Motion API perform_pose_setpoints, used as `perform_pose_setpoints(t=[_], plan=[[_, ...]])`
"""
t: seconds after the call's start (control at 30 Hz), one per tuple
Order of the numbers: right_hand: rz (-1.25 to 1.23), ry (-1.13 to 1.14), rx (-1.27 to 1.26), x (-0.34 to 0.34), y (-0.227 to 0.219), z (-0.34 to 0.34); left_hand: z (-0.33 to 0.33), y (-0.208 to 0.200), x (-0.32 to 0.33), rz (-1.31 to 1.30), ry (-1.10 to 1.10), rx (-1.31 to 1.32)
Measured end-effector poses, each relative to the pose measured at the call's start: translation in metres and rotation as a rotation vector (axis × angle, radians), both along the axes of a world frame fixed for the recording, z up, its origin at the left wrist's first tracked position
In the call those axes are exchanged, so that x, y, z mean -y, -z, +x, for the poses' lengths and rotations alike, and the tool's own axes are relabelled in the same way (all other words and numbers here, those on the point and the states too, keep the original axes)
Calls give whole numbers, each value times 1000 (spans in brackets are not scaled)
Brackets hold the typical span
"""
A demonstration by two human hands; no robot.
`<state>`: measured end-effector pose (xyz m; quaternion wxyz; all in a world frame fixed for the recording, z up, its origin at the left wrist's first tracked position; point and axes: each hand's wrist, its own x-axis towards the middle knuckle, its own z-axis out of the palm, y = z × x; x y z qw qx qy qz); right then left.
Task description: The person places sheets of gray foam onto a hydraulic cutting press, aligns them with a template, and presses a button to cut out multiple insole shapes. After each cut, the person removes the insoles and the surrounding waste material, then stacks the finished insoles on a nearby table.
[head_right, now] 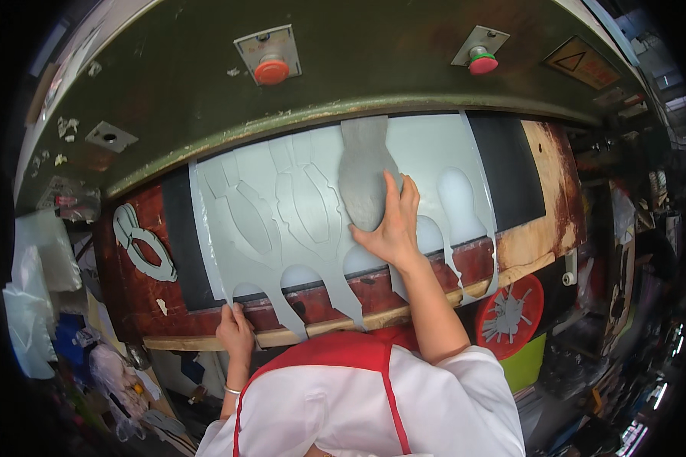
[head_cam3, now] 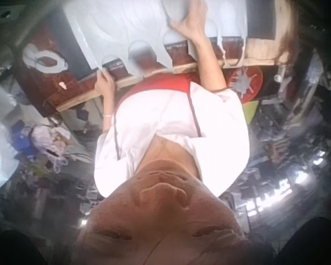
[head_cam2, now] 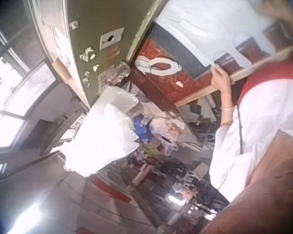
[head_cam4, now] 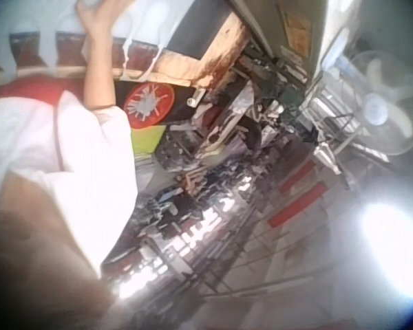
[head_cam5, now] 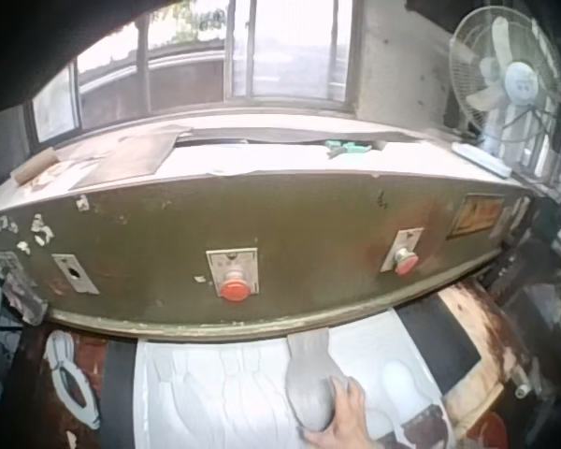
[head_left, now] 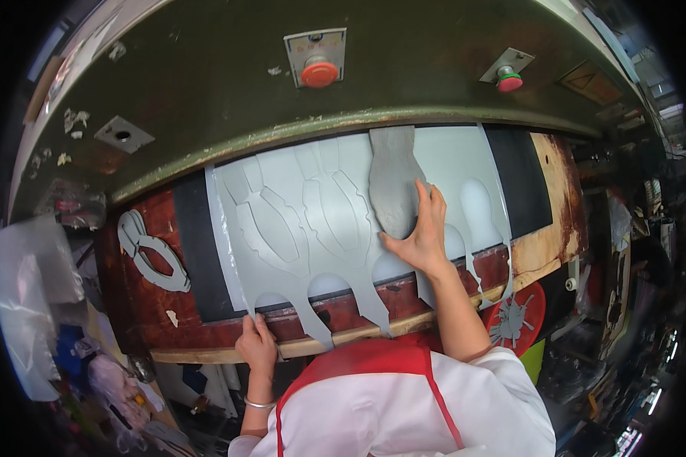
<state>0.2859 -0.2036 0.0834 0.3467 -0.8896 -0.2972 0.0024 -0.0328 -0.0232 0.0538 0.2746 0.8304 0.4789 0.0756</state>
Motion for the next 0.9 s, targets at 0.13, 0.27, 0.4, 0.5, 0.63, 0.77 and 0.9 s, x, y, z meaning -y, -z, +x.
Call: perform_pose_setpoints(t=[0.13,0.27,0.4,0.5,0.63,0.77,0.9], plan=[[339,81,-331,-14,0,42,38,-4,-36,41,0,9],[394,123,-331,-27,9,66,78,2,-70,52,-30,40],[19,26,84,-44,16,75,106,7,-94,91,-35,39],[82,24,92,-56,21,89,120,10,-106,142,-21,70],[102,19,75,-63,34,107,133,12,-116,172,-7,89],[9,-17,121,-54,30,109,141,13,-123,169,-26,81],[265,220,425,-30,-15,124,150,13,-130,192,-30,90]])
